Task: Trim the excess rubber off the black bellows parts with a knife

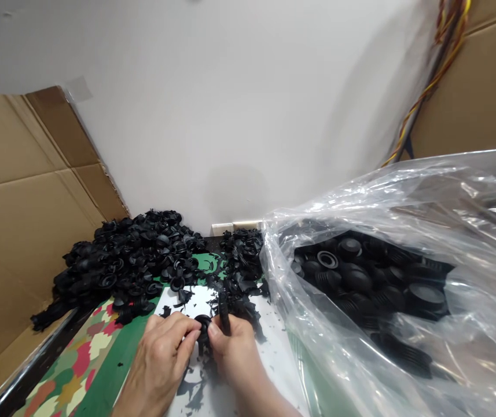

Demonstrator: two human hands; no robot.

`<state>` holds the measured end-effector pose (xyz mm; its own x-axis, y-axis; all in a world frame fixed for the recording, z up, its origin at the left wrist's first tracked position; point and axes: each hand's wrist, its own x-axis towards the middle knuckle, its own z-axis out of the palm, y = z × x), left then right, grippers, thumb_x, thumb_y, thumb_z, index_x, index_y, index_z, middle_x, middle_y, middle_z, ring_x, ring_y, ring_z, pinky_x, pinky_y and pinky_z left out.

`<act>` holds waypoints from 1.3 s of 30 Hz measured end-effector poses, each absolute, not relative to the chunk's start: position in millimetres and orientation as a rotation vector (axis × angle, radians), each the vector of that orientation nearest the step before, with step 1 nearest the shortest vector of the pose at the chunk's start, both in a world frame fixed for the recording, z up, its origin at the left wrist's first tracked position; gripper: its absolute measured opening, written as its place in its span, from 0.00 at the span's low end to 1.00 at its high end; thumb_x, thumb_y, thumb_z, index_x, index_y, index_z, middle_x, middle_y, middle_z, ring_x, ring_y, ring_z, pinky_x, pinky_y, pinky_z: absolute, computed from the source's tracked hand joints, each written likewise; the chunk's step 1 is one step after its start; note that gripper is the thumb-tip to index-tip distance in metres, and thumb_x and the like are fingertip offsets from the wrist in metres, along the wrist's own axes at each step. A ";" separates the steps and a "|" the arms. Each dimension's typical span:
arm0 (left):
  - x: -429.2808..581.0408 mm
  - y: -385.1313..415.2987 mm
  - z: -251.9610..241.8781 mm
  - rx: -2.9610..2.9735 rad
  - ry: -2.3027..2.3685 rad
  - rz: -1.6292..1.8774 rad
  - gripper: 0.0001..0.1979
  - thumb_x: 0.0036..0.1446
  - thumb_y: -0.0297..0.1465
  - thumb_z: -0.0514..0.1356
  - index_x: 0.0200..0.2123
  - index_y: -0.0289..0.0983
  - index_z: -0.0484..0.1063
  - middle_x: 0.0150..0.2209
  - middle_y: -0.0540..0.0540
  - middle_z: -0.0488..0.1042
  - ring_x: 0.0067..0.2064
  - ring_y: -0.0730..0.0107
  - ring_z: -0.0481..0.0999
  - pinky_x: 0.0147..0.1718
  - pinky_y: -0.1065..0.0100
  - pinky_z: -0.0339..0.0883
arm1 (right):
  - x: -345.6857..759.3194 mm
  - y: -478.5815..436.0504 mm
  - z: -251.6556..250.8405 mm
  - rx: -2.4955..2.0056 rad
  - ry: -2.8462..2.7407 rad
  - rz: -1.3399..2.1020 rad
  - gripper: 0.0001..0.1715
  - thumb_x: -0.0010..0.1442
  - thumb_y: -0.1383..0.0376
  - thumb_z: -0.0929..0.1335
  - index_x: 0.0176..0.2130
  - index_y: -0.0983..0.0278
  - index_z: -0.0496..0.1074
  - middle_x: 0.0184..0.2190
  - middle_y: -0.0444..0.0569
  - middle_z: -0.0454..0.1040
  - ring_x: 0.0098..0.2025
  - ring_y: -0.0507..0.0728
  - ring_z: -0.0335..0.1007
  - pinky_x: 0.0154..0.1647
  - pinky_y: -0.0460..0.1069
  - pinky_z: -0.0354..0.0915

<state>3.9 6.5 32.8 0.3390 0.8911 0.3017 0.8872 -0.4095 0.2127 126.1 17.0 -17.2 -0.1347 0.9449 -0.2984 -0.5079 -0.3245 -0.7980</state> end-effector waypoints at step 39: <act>0.5 7.0 30.2 2.535 1.677 0.653 0.12 0.60 0.26 0.50 0.27 0.38 0.69 0.27 0.47 0.73 0.30 0.62 0.68 0.30 0.64 0.59 | 131.0 15.9 -11.9 -0.963 -0.646 1.773 0.25 0.40 0.52 0.74 0.21 0.62 0.59 0.12 0.31 0.49 0.15 0.43 0.35 0.15 0.43 0.34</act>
